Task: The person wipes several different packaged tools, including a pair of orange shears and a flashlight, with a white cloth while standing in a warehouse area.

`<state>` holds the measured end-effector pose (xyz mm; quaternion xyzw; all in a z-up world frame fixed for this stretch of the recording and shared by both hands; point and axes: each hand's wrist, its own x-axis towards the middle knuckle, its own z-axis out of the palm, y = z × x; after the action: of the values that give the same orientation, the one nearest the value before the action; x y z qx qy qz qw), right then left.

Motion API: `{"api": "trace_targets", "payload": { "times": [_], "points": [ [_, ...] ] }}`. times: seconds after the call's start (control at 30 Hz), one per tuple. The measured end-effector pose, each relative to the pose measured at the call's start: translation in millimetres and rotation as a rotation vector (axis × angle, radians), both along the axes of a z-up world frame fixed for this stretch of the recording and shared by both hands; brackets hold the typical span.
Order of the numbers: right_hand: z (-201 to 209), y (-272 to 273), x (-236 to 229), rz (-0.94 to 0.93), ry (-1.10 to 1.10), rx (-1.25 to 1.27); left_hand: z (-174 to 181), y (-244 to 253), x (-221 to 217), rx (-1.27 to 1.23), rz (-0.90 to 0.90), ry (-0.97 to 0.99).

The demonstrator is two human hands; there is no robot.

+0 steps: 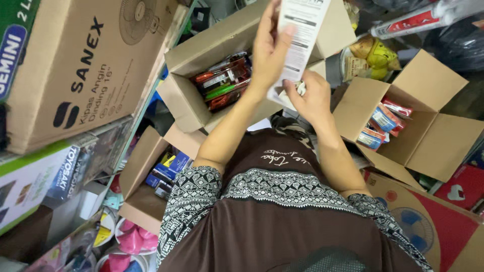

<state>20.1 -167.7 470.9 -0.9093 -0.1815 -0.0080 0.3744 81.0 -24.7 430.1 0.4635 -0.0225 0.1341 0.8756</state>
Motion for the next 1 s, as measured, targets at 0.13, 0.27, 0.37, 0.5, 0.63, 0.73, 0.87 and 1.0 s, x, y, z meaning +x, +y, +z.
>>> {"api": "trace_targets", "payload": {
  "times": [0.13, 0.27, 0.37, 0.5, 0.63, 0.73, 0.87, 1.0],
  "points": [
    [12.6, -14.9, 2.9, -0.072, -0.129, -0.264, 31.3, -32.2, -14.5, 0.677, 0.385, -0.182],
    [24.0, -47.8, 5.9, 0.087, -0.179, -0.047, 28.0, -48.4, 2.6, 0.482, 0.212, -0.126],
    [26.1, -93.1, 13.3, -0.026, 0.286, 0.535, 24.2, -35.3, 13.9, 0.085, -0.209, -0.034],
    [36.8, -147.6, 44.4, -0.191, -0.179, 0.745, 52.3, -29.6, -3.7, -0.205, -0.678, -0.072],
    [63.3, -155.1, 70.4, -0.184, -0.398, 1.139, 86.8, -47.1, -22.7, -0.306, -0.828, -0.047],
    [92.9, -138.7, 83.8, -0.254, -0.493, 1.352, 94.8, -57.5, -27.9, -0.373, -0.914, 0.026],
    [143.5, -129.0, 88.2, 0.245, -0.551, 0.312, 81.2, -63.1, -25.6, -0.335, -0.976, 0.076],
    [156.8, -119.3, 89.8, 0.255, -0.467, 0.243, 71.2, -62.9, -26.3, -0.252, -0.962, 0.165]
  ]
}}
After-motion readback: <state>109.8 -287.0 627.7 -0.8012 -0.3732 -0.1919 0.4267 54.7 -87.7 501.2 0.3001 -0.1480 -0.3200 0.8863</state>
